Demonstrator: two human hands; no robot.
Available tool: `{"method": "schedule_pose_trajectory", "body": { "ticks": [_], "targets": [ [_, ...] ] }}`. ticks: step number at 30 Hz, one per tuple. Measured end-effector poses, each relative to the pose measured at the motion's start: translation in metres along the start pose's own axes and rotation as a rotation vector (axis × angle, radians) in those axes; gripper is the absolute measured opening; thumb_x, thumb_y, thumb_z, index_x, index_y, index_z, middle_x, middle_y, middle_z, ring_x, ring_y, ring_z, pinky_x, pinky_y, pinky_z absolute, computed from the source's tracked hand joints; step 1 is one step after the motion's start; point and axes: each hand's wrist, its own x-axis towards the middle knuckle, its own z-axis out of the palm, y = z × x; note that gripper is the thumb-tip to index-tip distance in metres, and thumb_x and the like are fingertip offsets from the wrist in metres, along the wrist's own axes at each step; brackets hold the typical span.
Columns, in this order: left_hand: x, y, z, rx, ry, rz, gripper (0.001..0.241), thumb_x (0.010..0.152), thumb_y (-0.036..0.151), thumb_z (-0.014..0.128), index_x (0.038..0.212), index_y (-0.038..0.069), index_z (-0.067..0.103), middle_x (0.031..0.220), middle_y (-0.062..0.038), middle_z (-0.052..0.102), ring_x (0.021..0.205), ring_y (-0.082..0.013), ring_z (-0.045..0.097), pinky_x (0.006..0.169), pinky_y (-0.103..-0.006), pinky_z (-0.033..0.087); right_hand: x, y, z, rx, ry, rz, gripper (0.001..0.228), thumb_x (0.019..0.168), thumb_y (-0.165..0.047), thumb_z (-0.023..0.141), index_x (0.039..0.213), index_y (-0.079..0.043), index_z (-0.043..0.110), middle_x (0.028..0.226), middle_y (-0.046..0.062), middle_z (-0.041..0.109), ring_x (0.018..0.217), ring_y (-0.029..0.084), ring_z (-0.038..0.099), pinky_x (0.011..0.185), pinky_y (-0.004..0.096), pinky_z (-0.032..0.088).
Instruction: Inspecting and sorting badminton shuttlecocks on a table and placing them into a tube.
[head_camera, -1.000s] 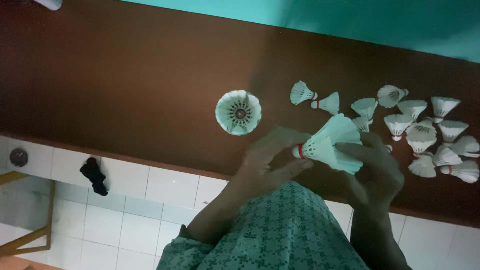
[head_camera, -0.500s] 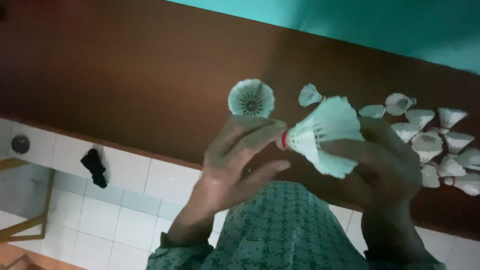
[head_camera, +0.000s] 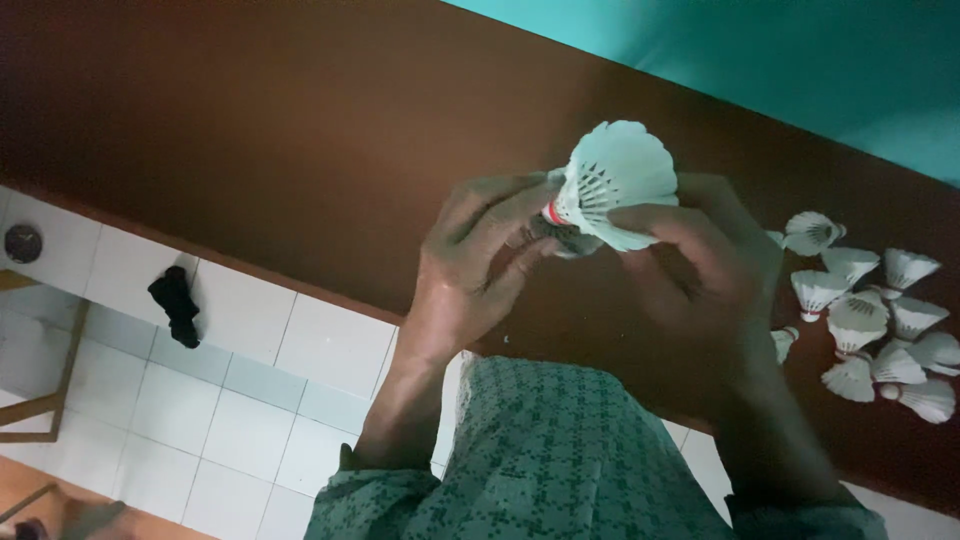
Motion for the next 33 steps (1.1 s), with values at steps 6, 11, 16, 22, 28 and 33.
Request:
{"method": "schedule_pose_trajectory", "body": {
  "ticks": [6, 11, 16, 22, 28, 33],
  "targets": [
    [-0.005, -0.003, -0.004, -0.033, -0.01, -0.021, 0.066, 0.086, 0.003, 0.089, 0.143, 0.012, 0.055, 0.135, -0.01, 0.064, 0.118, -0.0222, 0.063, 0.1, -0.0352, 0.06, 0.011, -0.02, 0.002, -0.029, -0.103, 0.129, 0.024, 0.085, 0.011, 0.073, 0.106, 0.001, 0.07, 0.121, 0.019, 0.061, 0.098, 0.027, 0.064, 0.07, 0.034, 0.051],
    [-0.002, -0.001, -0.008, -0.017, 0.003, 0.001, 0.059, 0.089, 0.003, 0.084, 0.141, 0.009, 0.056, 0.132, -0.012, 0.066, 0.12, -0.0257, 0.065, 0.107, -0.0411, 0.057, 0.011, -0.011, 0.001, -0.135, -0.119, 0.0, 0.017, 0.088, 0.001, 0.075, 0.104, -0.002, 0.073, 0.132, 0.02, 0.06, 0.116, 0.034, 0.056, 0.085, 0.042, 0.047],
    [-0.003, 0.003, -0.011, -0.092, -0.037, -0.032, 0.054, 0.098, -0.001, 0.074, 0.146, 0.01, 0.052, 0.124, -0.008, 0.065, 0.102, -0.0167, 0.062, 0.101, -0.0359, 0.057, 0.014, -0.005, -0.003, -0.122, -0.125, -0.119, 0.021, 0.081, -0.002, 0.077, 0.102, -0.006, 0.076, 0.138, 0.022, 0.061, 0.121, 0.038, 0.059, 0.1, 0.052, 0.045],
    [-0.002, 0.005, -0.011, -0.031, 0.0, 0.046, 0.041, 0.104, -0.005, 0.058, 0.141, 0.011, 0.056, 0.135, -0.015, 0.06, 0.117, -0.0247, 0.065, 0.095, -0.0347, 0.059, 0.012, 0.007, 0.008, -0.235, -0.198, -0.149, 0.017, 0.095, -0.025, 0.075, 0.104, -0.01, 0.075, 0.148, 0.02, 0.049, 0.135, 0.04, 0.051, 0.111, 0.059, 0.041],
    [0.005, 0.017, -0.017, -0.038, -0.028, 0.01, 0.035, 0.106, 0.023, 0.056, 0.131, 0.0, 0.063, 0.133, -0.02, 0.059, 0.119, -0.0316, 0.062, 0.099, -0.041, 0.057, 0.013, 0.006, 0.006, 0.029, -0.164, -0.127, 0.027, 0.1, -0.024, 0.063, 0.107, -0.001, 0.076, 0.154, 0.022, 0.044, 0.138, 0.04, 0.049, 0.109, 0.052, 0.043],
    [0.006, 0.011, -0.01, 0.038, -0.004, 0.008, 0.035, 0.102, 0.027, 0.064, 0.128, 0.002, 0.061, 0.136, -0.016, 0.055, 0.121, -0.0295, 0.06, 0.098, -0.0409, 0.059, 0.013, 0.004, 0.013, 0.073, -0.065, -0.047, 0.019, 0.103, -0.008, 0.061, 0.111, 0.007, 0.069, 0.142, 0.031, 0.051, 0.11, 0.034, 0.065, 0.073, 0.032, 0.052]
  ]
}}
